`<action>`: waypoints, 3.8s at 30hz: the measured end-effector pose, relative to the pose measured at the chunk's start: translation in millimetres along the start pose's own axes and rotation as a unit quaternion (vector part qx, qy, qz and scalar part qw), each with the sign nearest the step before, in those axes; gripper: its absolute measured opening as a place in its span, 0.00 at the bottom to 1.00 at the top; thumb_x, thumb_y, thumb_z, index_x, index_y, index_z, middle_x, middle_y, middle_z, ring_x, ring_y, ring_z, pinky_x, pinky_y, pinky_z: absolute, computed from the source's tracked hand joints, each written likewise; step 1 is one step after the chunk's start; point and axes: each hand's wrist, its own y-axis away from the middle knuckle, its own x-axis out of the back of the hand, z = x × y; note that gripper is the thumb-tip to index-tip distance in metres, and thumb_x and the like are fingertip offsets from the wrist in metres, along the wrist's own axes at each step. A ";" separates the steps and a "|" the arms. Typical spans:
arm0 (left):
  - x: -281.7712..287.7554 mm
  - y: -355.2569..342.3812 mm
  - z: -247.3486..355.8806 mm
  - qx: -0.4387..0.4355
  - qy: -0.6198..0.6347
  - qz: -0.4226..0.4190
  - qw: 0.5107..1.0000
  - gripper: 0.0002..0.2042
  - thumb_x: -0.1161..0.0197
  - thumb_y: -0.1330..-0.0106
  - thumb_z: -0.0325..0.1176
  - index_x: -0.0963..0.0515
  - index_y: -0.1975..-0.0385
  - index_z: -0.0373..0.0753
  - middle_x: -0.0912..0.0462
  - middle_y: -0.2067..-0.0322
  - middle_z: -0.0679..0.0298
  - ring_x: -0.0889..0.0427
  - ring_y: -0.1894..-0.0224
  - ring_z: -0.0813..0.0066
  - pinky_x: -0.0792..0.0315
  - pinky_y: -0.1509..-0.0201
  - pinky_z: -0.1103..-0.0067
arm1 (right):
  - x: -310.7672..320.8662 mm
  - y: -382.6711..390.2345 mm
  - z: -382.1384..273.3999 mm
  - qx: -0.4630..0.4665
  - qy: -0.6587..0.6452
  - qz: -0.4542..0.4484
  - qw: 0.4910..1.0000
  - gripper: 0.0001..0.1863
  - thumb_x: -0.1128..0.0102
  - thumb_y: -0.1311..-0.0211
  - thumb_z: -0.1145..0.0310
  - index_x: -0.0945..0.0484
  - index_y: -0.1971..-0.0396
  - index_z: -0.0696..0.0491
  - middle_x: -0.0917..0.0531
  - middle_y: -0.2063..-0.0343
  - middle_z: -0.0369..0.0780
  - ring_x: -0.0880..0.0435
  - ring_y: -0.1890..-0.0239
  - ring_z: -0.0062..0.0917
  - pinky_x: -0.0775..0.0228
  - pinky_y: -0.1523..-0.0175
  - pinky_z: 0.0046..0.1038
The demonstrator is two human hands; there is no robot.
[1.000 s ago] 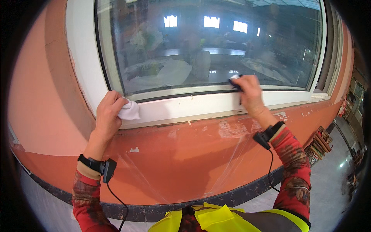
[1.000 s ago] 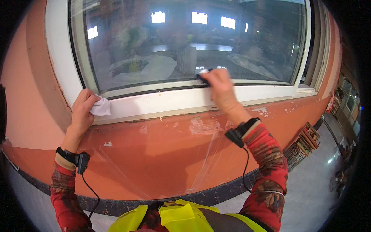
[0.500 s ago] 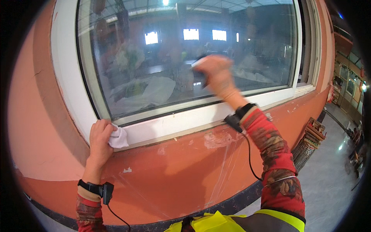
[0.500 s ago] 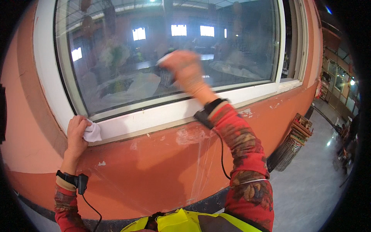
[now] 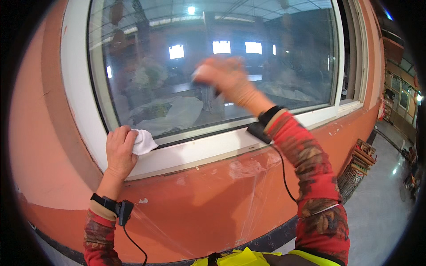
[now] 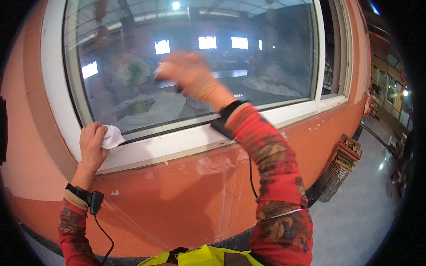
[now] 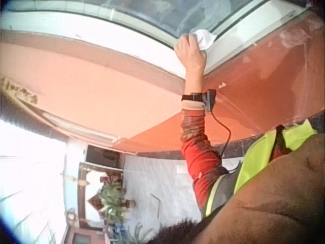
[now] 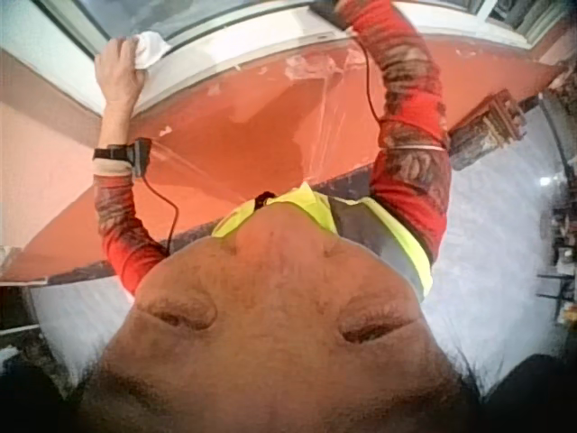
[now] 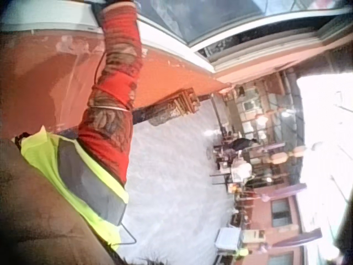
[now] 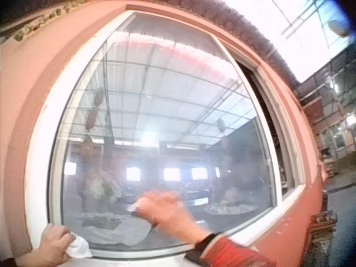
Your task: The person wipes the window frame and sill using a white cloth and a dark cloth. They clean the horizontal sill and vertical frame sections, then wipe the glass pane itself.
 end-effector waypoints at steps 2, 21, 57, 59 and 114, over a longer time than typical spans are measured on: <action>0.9 -2.0 -6.7 -0.041 0.001 0.019 0.999 0.17 0.38 0.57 0.17 0.23 0.64 0.36 0.24 0.61 0.57 0.24 0.60 0.55 0.31 0.57 0.66 | 12.5 -3.4 76.3 -0.127 -0.001 0.166 0.978 0.25 0.38 0.52 0.81 0.21 0.51 0.44 0.17 0.51 0.34 0.17 0.54 0.32 0.27 0.48 0.36; -1.4 34.9 -31.2 -0.075 -0.032 -0.036 0.996 0.14 0.39 0.49 0.23 0.24 0.61 0.38 0.21 0.57 0.57 0.25 0.58 0.60 0.32 0.53 0.68 | -17.2 -132.2 97.7 -0.233 0.227 0.294 0.899 0.19 0.35 0.47 0.71 0.17 0.53 0.43 0.17 0.61 0.39 0.21 0.51 0.37 0.33 0.49 0.42; 64.1 -97.5 -132.8 0.070 -0.070 0.175 0.980 0.10 0.39 0.45 0.21 0.25 0.64 0.39 0.23 0.59 0.55 0.23 0.54 0.51 0.28 0.52 0.62 | -94.5 -302.4 -30.1 -0.134 0.005 0.302 0.944 0.14 0.38 0.42 0.72 0.17 0.56 0.41 0.18 0.58 0.35 0.22 0.50 0.38 0.33 0.46 0.44; 69.3 -116.9 -147.8 0.206 0.002 0.257 0.944 0.14 0.41 0.47 0.14 0.26 0.61 0.36 0.23 0.60 0.52 0.25 0.54 0.45 0.29 0.51 0.62 | -98.3 -323.5 -35.6 -0.144 -0.016 0.322 0.936 0.14 0.37 0.41 0.71 0.16 0.55 0.42 0.17 0.57 0.36 0.21 0.50 0.39 0.31 0.46 0.44; 13.8 168.1 -21.4 0.309 0.289 -0.034 0.905 0.18 0.47 0.53 0.08 0.23 0.62 0.32 0.26 0.64 0.54 0.24 0.59 0.53 0.28 0.52 0.74 | 8.3 65.9 -196.6 -0.365 -0.194 -0.080 0.907 0.25 0.34 0.52 0.90 0.21 0.52 0.52 0.29 0.50 0.46 0.23 0.48 0.40 0.19 0.49 0.32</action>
